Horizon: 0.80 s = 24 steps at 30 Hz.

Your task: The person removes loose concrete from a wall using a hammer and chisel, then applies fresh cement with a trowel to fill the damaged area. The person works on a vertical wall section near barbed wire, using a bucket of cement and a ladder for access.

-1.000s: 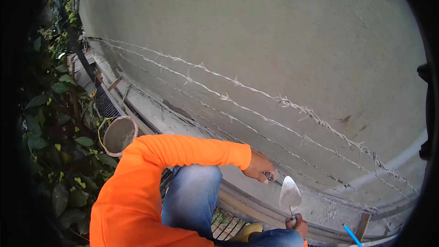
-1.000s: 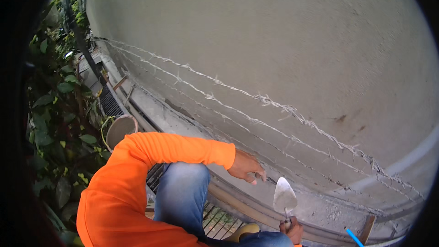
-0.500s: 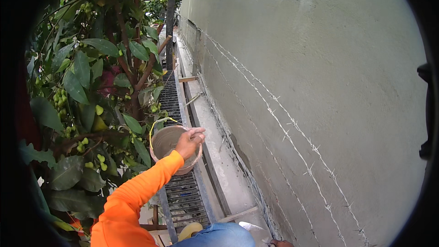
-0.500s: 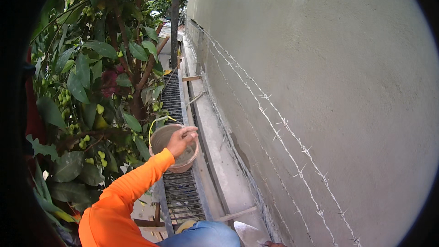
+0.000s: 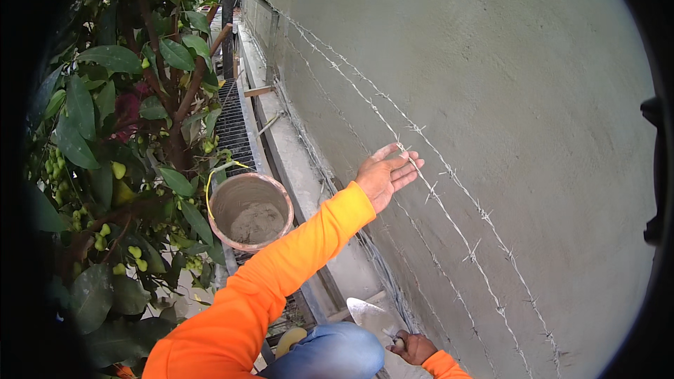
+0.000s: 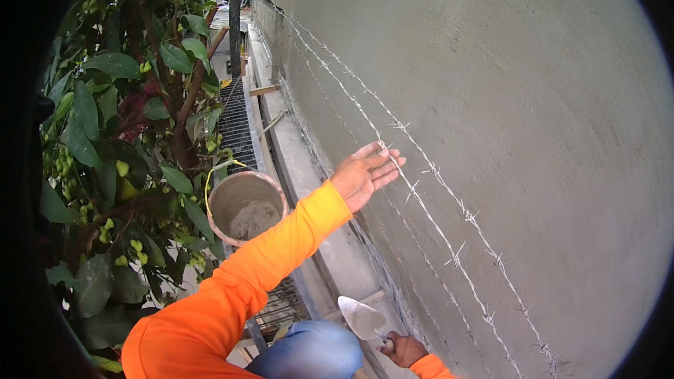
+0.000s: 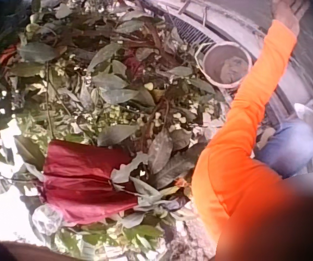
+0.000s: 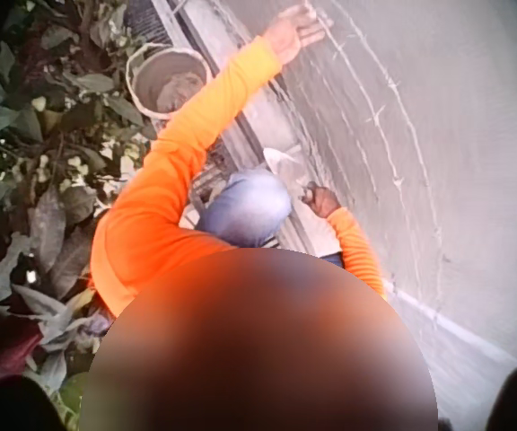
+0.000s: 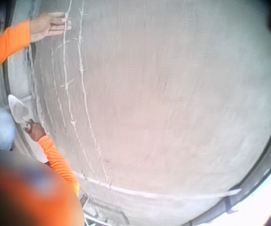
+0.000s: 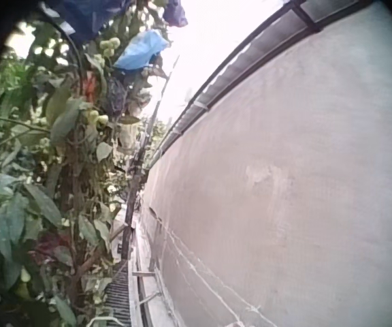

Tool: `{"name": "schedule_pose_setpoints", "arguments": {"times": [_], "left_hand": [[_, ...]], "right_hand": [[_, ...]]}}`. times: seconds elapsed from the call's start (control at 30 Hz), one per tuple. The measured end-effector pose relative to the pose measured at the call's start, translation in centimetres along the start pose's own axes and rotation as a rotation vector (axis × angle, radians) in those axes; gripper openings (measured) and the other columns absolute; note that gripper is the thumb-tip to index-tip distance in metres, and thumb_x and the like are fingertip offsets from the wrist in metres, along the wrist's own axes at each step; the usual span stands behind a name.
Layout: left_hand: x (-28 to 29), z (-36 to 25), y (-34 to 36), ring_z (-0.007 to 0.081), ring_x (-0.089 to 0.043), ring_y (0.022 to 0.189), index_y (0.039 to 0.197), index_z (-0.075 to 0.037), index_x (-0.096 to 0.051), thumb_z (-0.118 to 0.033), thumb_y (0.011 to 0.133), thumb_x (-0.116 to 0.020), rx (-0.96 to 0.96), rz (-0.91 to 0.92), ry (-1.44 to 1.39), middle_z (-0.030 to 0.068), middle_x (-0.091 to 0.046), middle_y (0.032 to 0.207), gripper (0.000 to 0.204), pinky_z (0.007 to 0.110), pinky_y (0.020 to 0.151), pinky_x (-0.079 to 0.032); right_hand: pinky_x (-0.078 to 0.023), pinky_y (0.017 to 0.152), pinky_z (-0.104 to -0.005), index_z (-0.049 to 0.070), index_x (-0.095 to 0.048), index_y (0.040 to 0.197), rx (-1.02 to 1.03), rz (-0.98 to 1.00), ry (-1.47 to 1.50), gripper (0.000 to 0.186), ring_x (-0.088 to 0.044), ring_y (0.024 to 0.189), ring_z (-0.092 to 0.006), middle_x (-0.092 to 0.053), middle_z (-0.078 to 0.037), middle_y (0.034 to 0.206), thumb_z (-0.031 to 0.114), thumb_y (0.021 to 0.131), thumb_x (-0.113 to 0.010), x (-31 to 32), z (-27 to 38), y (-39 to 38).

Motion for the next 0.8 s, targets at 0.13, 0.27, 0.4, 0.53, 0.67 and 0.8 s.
{"name": "schedule_pose_setpoints", "arguments": {"times": [0.13,0.27,0.4,0.53,0.67,0.8], "left_hand": [[-2.1,-2.4,-1.1,0.0301,-0.064,0.119,0.154,0.001,-0.017,-0.002,0.099,-0.058,-0.062,-0.003,0.005,0.0186,-0.060,0.128,0.069,0.039,0.105,-0.053],[-4.1,-3.3,0.8,0.0295,-0.063,0.118,0.143,-0.001,-0.037,0.002,0.097,-0.059,-0.196,0.203,0.008,0.0178,-0.060,0.127,0.051,0.038,0.106,-0.052],[-1.1,-0.5,3.5,0.0249,-0.054,0.130,0.152,-0.002,-0.030,-0.005,0.100,-0.056,-0.178,0.061,0.250,0.0201,-0.051,0.141,0.059,0.037,0.113,-0.041],[3.7,2.0,6.8,0.0181,-0.051,0.134,0.151,-0.007,-0.036,-0.012,0.102,-0.059,-0.101,-0.177,0.247,0.0126,-0.048,0.150,0.055,0.030,0.111,-0.041],[10.0,3.5,12.8,0.0237,-0.045,0.140,0.143,0.005,-0.042,-0.017,0.102,-0.060,-0.110,-0.079,0.151,0.0180,-0.049,0.148,0.050,0.036,0.119,-0.035],[12.2,3.5,16.2,0.0269,-0.046,0.139,0.138,0.007,-0.048,-0.020,0.101,-0.061,-0.153,0.063,0.185,0.0214,-0.050,0.146,0.048,0.038,0.120,-0.035]], "right_hand": [[-0.055,0.074,-0.0496,0.002,-0.065,0.104,0.043,-0.072,-0.013,0.049,-0.069,0.081,-0.0424,-0.070,-0.023,0.086,0.048,0.091,-0.065,0.1,0.4,1.0],[-0.053,0.077,-0.0541,0.005,-0.058,0.121,0.031,0.031,0.005,0.058,-0.068,0.086,-0.0460,-0.070,-0.026,0.087,0.056,0.093,-0.060,-1.2,0.2,1.1],[-0.053,0.080,-0.0535,0.000,-0.062,0.116,-0.023,-0.029,-0.064,0.047,-0.068,0.088,-0.0449,-0.071,-0.024,0.088,0.034,0.083,-0.069,-0.1,-0.8,1.7],[-0.055,0.082,-0.0504,0.005,-0.065,0.111,-0.039,-0.050,-0.182,0.042,-0.070,0.093,-0.0386,-0.073,-0.018,0.097,0.035,0.083,-0.073,0.3,-1.5,1.7],[-0.057,0.082,-0.0490,0.007,-0.068,0.108,-0.047,-0.055,-0.281,0.043,-0.070,0.097,-0.0383,-0.074,-0.014,0.101,0.042,0.084,-0.072,0.2,-1.9,2.1],[-0.057,0.081,-0.0492,0.008,-0.071,0.104,-0.026,-0.021,-0.283,0.041,-0.071,0.096,-0.0378,-0.074,-0.013,0.103,0.044,0.085,-0.070,-0.5,-2.4,2.9]]}}
Point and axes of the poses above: each hand's wrist, its own y-axis towards the middle knuckle, its own x-axis out of the back of the hand, z = x × y, the point moved 8 cm from there along y, towards the middle knuckle
